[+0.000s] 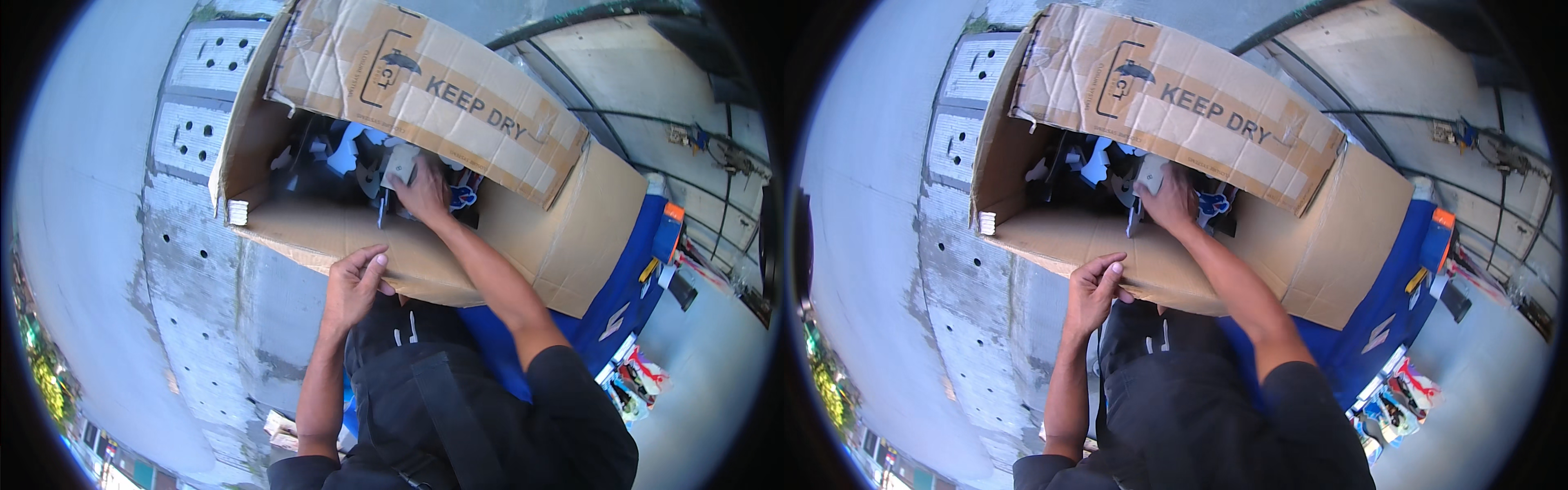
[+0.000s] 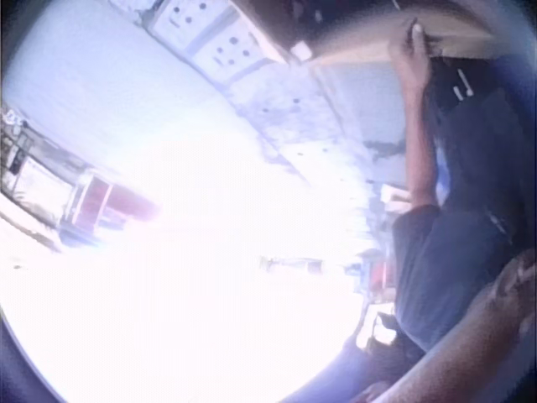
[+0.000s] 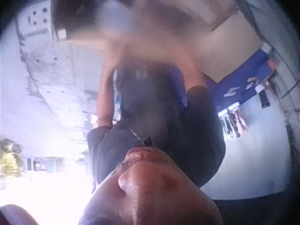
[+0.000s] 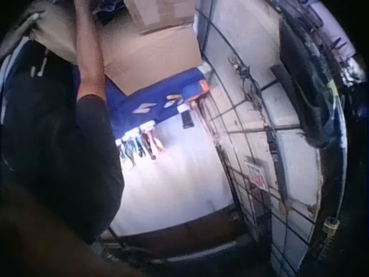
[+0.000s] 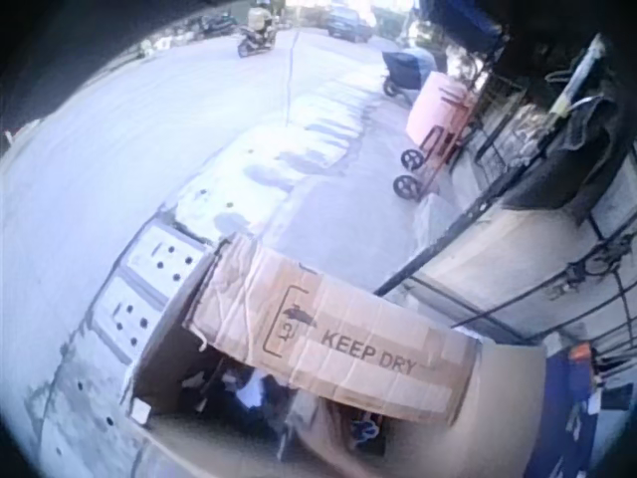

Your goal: The person assembles acrylic awards by retrieving cutouts from a cardboard box, placing them on a blue table, and attaching small rectangular labels to the bases. The person handles multiple awards one at a time, aligning and pressing the labels onto each base before setting the completed units aside.

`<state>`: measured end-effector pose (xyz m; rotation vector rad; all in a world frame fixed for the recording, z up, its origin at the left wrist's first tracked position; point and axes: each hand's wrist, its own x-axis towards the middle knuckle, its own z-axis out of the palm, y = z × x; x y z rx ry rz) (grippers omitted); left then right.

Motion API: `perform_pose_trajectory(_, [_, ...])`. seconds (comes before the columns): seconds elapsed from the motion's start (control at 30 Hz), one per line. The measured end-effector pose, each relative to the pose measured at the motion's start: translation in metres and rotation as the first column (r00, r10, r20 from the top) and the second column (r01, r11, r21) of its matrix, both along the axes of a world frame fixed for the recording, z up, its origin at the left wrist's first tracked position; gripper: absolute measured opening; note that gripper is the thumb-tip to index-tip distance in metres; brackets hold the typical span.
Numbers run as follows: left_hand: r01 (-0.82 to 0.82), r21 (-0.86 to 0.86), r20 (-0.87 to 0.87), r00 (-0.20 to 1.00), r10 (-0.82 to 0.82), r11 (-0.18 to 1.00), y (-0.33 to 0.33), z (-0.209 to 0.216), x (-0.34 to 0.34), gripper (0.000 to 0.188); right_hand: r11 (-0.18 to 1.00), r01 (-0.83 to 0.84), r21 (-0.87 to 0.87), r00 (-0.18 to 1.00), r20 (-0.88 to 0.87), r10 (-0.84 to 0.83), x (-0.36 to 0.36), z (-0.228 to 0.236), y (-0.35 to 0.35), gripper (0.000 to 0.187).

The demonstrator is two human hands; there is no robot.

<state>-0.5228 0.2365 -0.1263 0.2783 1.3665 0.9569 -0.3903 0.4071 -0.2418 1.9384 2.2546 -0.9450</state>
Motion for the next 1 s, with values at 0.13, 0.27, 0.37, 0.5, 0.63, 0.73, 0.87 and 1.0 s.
perform_pose_trajectory(0.13, [0.002, -0.002, 0.034, 0.999, -0.002, 1.000, 0.001, 0.005, -0.003, 0.036, 0.954, -0.052, 0.296, 0.997, -0.041, 0.067, -0.010, -0.047, 0.010, 0.059])
perform_pose_trajectory(0.27, [-0.010, 0.011, 0.066, 0.998, 0.009, 1.000, -0.001, 0.004, -0.004, 0.035, 0.948, -0.268, 0.174, 0.933, -0.197, 0.300, 0.021, -0.058, 0.030, 0.047])
perform_pose_trajectory(0.37, [0.005, 0.012, 0.058, 0.998, -0.005, 1.000, -0.001, 0.002, -0.004, 0.034, 0.852, -0.469, -0.235, 0.882, -0.061, 0.468, 0.041, -0.045, 0.058, 0.031])
perform_pose_trajectory(0.5, [0.024, -0.013, 0.056, 0.998, -0.024, 1.000, 0.000, 0.003, -0.004, 0.034, 0.653, 0.008, -0.757, 0.964, 0.179, 0.196, 0.054, -0.045, 0.082, 0.043])
perform_pose_trajectory(0.63, [-0.034, 0.025, 0.051, 0.998, 0.033, 0.999, 0.000, 0.004, -0.002, 0.033, 0.542, -0.568, -0.619, 0.482, 0.284, 0.829, 0.049, -0.077, 0.075, 0.045])
perform_pose_trajectory(0.73, [-0.026, 0.022, 0.046, 0.999, 0.025, 0.999, 0.001, 0.005, -0.001, 0.033, 0.751, -0.241, -0.615, 0.873, 0.201, 0.445, 0.038, -0.101, 0.056, 0.057])
perform_pose_trajectory(0.87, [-0.017, 0.008, 0.021, 1.000, 0.017, 1.000, 0.001, 0.003, -0.001, 0.033, 0.884, -0.007, -0.468, 0.900, 0.382, 0.210, 0.022, -0.105, 0.035, 0.057])
perform_pose_trajectory(1.0, [-0.015, 0.006, 0.015, 1.000, 0.014, 1.000, 0.001, 0.001, 0.000, 0.033, 0.901, 0.112, -0.418, 0.909, 0.409, 0.077, 0.012, -0.081, 0.027, 0.052])
